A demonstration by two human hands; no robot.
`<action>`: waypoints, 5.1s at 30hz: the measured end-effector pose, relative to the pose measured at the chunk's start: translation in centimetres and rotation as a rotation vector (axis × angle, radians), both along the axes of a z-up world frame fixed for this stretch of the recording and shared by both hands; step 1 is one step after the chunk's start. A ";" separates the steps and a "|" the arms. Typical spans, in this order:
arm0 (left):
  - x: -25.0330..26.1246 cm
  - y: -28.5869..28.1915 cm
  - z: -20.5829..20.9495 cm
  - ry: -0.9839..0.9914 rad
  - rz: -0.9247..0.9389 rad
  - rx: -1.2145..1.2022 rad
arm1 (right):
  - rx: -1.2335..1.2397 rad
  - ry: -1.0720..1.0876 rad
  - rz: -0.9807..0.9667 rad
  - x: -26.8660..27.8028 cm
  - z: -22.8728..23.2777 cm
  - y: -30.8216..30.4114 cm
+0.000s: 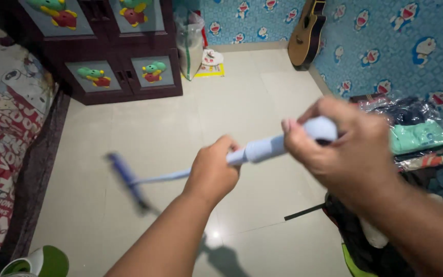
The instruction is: Sweep the floor in a small bedroom using a blue broom.
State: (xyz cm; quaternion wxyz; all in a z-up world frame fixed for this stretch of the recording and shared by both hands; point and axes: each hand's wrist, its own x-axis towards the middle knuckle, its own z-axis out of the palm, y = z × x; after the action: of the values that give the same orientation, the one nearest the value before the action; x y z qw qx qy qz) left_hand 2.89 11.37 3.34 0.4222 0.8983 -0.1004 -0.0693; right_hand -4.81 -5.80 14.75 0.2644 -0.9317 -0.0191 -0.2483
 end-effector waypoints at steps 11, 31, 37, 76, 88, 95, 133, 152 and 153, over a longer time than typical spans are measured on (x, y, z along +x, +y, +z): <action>0.1 -1.8 -2.8 -0.001 -0.315 -0.238 | -0.344 -0.276 0.399 -0.1 -1.0 4.8; 0.1 7.0 -9.8 0.027 0.148 0.128 | 0.178 0.145 0.207 1.9 -10.0 4.5; 1.1 2.2 1.8 -0.023 0.080 -0.127 | -0.203 -0.077 0.173 3.7 2.6 3.0; 4.3 -21.7 0.0 0.109 -0.251 -0.296 | -0.282 -0.263 0.335 6.0 -0.1 -15.5; 3.0 -21.8 -6.0 0.283 -0.162 0.291 | 0.323 0.285 -0.121 2.5 -8.9 -22.4; 4.5 -27.8 2.2 0.102 -0.185 0.106 | 0.118 0.020 -0.241 3.5 -1.0 -27.1; 16.4 -16.0 1.2 -0.091 -0.134 -0.187 | -0.416 -0.170 0.124 17.3 2.8 -11.0; 18.1 -8.6 -6.6 0.011 -0.075 0.264 | 0.060 0.394 -0.074 17.6 -5.2 -9.4; 18.4 -10.0 -5.3 -0.099 -0.084 0.216 | 0.016 0.273 -0.104 17.8 -4.3 -10.8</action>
State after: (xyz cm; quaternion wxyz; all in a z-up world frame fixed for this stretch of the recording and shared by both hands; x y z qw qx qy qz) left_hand 21.32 1.33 -1.96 0.3144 0.9358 -0.1506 -0.0530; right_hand 13.02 -16.60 10.41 0.2586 -0.9544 0.0674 -0.1329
